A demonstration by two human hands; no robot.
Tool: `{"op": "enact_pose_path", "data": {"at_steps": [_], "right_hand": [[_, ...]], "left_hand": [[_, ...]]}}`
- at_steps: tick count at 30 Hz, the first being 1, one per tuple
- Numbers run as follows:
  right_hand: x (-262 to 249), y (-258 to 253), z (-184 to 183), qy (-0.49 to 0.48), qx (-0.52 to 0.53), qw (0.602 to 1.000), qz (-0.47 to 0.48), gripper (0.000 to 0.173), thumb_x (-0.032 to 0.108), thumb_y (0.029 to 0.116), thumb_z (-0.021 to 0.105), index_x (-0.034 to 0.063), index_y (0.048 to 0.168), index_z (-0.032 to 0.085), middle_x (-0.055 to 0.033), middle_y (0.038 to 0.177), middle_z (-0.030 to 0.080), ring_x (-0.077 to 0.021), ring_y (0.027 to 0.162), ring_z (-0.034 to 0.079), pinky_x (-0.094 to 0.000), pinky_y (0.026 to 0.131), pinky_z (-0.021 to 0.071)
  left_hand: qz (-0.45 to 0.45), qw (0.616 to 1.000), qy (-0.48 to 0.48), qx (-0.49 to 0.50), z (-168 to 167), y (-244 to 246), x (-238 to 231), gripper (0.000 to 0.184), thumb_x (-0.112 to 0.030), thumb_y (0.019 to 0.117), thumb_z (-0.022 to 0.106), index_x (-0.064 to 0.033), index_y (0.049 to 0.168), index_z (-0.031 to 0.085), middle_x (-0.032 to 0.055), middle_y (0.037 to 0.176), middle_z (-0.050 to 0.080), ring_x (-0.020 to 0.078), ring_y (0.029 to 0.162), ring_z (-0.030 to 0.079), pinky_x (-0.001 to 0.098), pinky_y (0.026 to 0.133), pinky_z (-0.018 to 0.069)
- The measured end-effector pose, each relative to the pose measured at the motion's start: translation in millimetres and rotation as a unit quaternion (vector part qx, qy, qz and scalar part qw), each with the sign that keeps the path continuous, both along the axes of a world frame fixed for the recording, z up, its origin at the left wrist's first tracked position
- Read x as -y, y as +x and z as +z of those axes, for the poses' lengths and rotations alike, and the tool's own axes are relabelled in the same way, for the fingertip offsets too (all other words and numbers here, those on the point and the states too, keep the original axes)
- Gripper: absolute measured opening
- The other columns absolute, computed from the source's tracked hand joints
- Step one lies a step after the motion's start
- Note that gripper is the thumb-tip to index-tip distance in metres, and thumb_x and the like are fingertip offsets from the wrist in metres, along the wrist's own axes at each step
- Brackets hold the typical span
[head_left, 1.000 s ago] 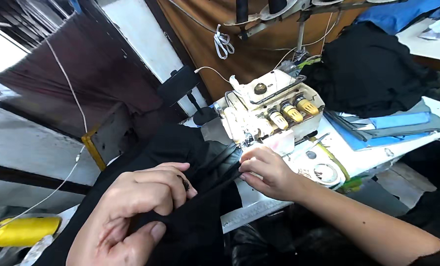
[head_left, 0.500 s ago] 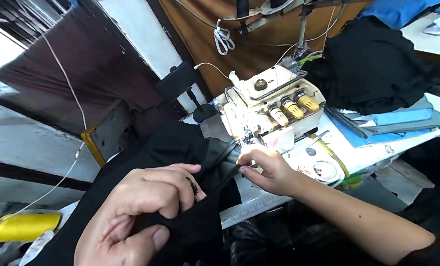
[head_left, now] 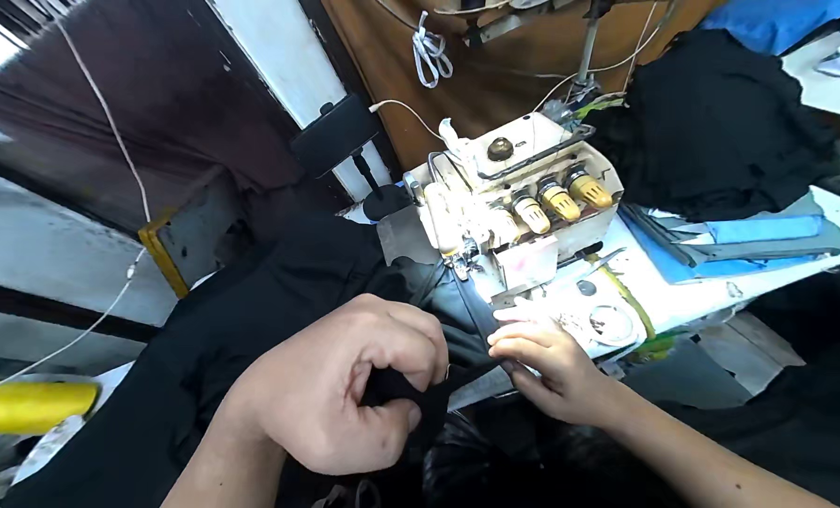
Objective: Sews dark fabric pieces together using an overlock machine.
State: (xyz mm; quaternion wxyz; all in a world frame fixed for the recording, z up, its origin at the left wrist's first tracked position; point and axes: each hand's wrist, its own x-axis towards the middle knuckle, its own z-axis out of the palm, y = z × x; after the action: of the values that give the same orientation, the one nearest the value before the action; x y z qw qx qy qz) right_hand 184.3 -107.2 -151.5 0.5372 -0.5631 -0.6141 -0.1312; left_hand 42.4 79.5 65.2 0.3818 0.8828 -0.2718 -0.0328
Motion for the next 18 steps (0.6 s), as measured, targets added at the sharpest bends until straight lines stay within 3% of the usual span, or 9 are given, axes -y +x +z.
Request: {"op": "enact_pose_path", "data": {"at_steps": [4, 10, 18], "right_hand": [[-4, 2, -7, 0.005, -0.006, 1.0, 0.003, 0.024, 0.018, 0.1005, 0.049, 0.0119, 0.099, 0.072, -0.0038, 0.099, 0.073, -0.0162, 0.105, 0.064, -0.037, 0.104, 0.0395], [-13, 9, -10, 0.019, -0.013, 1.0, 0.002, 0.024, 0.016, 0.0995, 0.051, 0.0103, 0.101, 0.074, -0.0068, 0.104, 0.075, -0.0181, 0.105, 0.065, -0.0361, 0.099, 0.0423], [-43, 25, -2, 0.02, -0.014, 0.999, -0.023, 0.024, 0.013, 0.0959, 0.054, 0.0086, 0.098, 0.078, -0.0079, 0.102, 0.077, -0.0223, 0.098, 0.069, -0.0425, 0.088, 0.0487]], "left_hand": [[0.01, 1.0, 0.006, -0.006, -1, -2, 4, 0.016, -0.014, 0.0852, 0.056, -0.0048, 0.072, 0.052, 0.0037, 0.088, 0.065, 0.0009, 0.092, 0.06, 0.0135, 0.076, 0.0465], [0.03, 0.999, 0.037, -0.013, 0, -5, 15, 0.017, -0.014, 0.0863, 0.057, -0.0048, 0.073, 0.053, 0.0058, 0.089, 0.066, 0.0022, 0.093, 0.06, 0.0133, 0.076, 0.0467], [0.126, 0.979, 0.155, 0.051, -7, -21, 42, 0.024, -0.019, 0.0896, 0.057, -0.0062, 0.069, 0.054, 0.0083, 0.091, 0.068, 0.006, 0.09, 0.063, 0.0151, 0.075, 0.0483]]}}
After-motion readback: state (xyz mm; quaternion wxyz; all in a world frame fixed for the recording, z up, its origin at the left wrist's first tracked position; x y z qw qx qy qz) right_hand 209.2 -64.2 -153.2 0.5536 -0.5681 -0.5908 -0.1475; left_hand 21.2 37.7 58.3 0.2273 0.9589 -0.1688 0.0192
